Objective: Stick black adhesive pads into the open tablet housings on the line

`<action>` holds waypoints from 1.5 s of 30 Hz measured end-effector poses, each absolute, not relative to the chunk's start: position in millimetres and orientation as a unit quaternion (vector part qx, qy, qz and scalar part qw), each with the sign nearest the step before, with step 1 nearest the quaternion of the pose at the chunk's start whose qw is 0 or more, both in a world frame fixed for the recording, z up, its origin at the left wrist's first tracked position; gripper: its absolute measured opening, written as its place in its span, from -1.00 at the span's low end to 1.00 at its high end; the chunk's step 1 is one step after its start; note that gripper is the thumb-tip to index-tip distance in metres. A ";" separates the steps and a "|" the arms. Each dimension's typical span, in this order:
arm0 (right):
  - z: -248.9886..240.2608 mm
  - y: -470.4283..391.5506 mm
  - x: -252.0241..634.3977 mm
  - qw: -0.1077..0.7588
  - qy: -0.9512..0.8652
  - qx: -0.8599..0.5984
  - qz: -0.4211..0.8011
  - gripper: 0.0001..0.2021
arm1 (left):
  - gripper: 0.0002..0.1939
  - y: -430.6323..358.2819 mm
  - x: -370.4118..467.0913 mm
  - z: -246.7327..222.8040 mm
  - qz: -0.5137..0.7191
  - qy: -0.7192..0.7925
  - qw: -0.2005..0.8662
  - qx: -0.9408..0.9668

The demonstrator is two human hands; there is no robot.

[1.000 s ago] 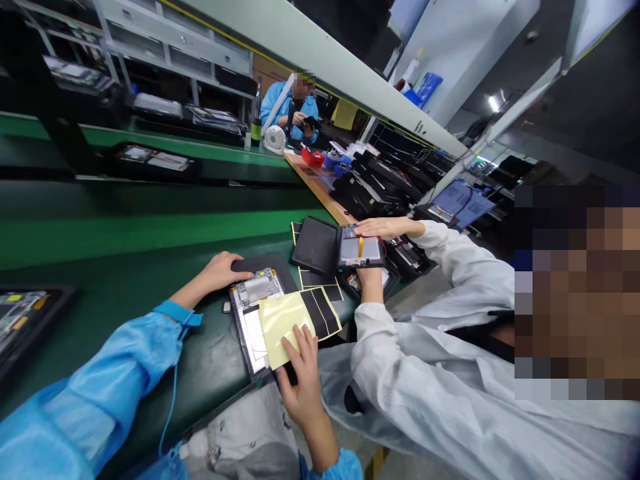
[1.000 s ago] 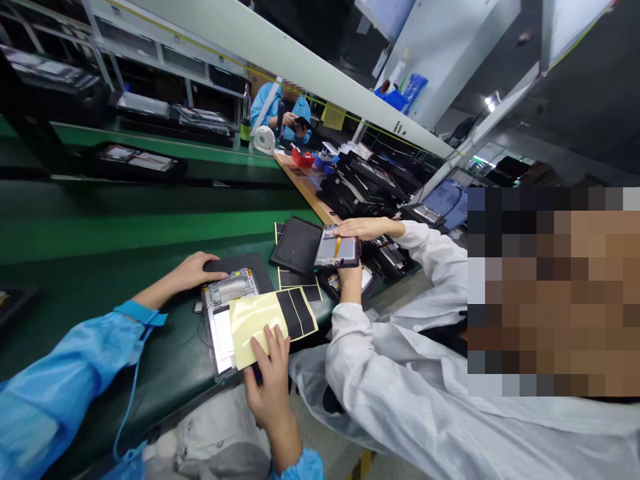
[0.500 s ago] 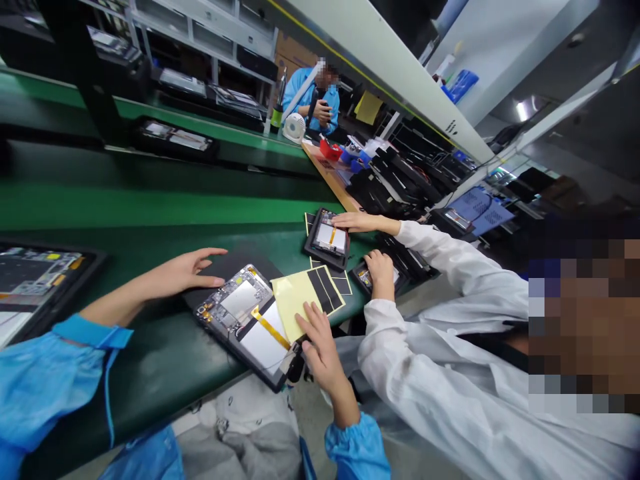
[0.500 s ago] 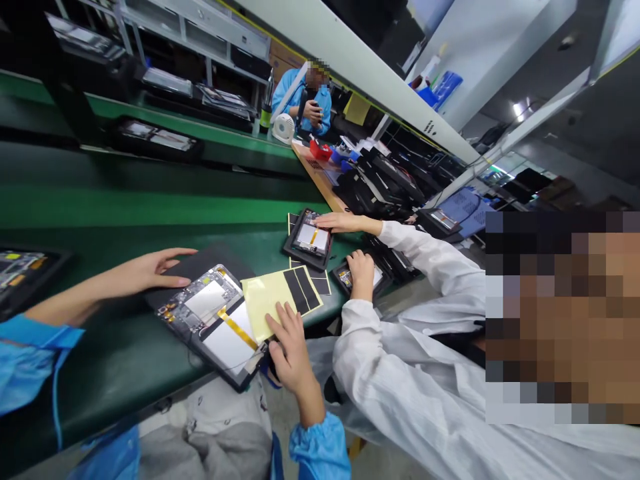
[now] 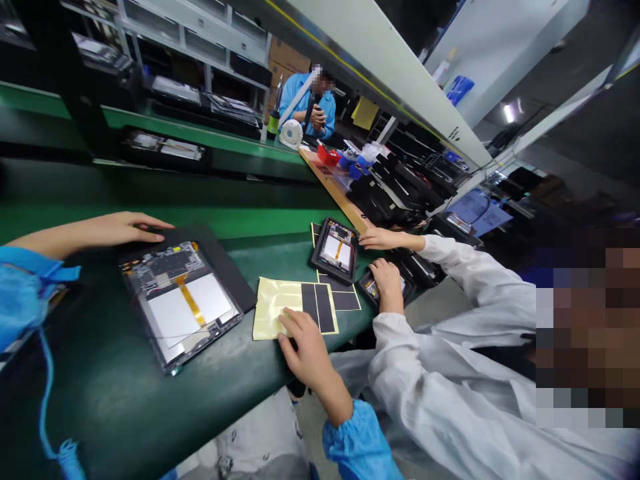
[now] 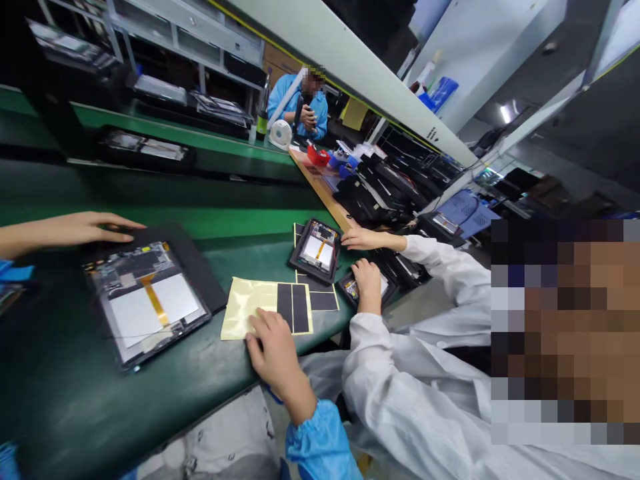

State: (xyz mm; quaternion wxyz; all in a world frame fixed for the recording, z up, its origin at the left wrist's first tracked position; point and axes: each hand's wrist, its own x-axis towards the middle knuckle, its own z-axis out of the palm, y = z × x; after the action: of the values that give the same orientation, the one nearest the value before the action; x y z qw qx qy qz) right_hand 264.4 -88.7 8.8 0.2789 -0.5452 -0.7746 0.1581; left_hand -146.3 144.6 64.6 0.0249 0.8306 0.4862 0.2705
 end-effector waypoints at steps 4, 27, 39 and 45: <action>20.0 -43.9 290.2 0.301 -0.749 -0.567 0.164 -0.69 | -0.15 101.7 -72.6 57.4 0.257 0.465 0.003 0.847; -4.6 8.5 328.8 0.297 -0.768 -0.548 0.148 -0.76 | -0.64 -21.9 135.9 -15.2 0.197 0.411 0.008 0.890; 2.0 9.7 331.3 0.290 -0.770 -0.543 0.166 -0.77 | -0.46 -14.8 141.4 -30.5 0.219 0.393 0.025 0.893; -0.9 1.4 334.3 0.287 -0.778 -0.534 0.164 -0.84 | -0.46 -18.4 141.5 -31.7 0.219 0.388 0.029 0.895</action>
State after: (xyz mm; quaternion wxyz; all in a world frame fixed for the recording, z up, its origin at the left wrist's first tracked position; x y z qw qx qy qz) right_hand 334.3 1.4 -0.9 0.2873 -0.5338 -0.7782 0.1642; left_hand 141.5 -18.4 -31.7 0.0293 0.8947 0.3879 0.2194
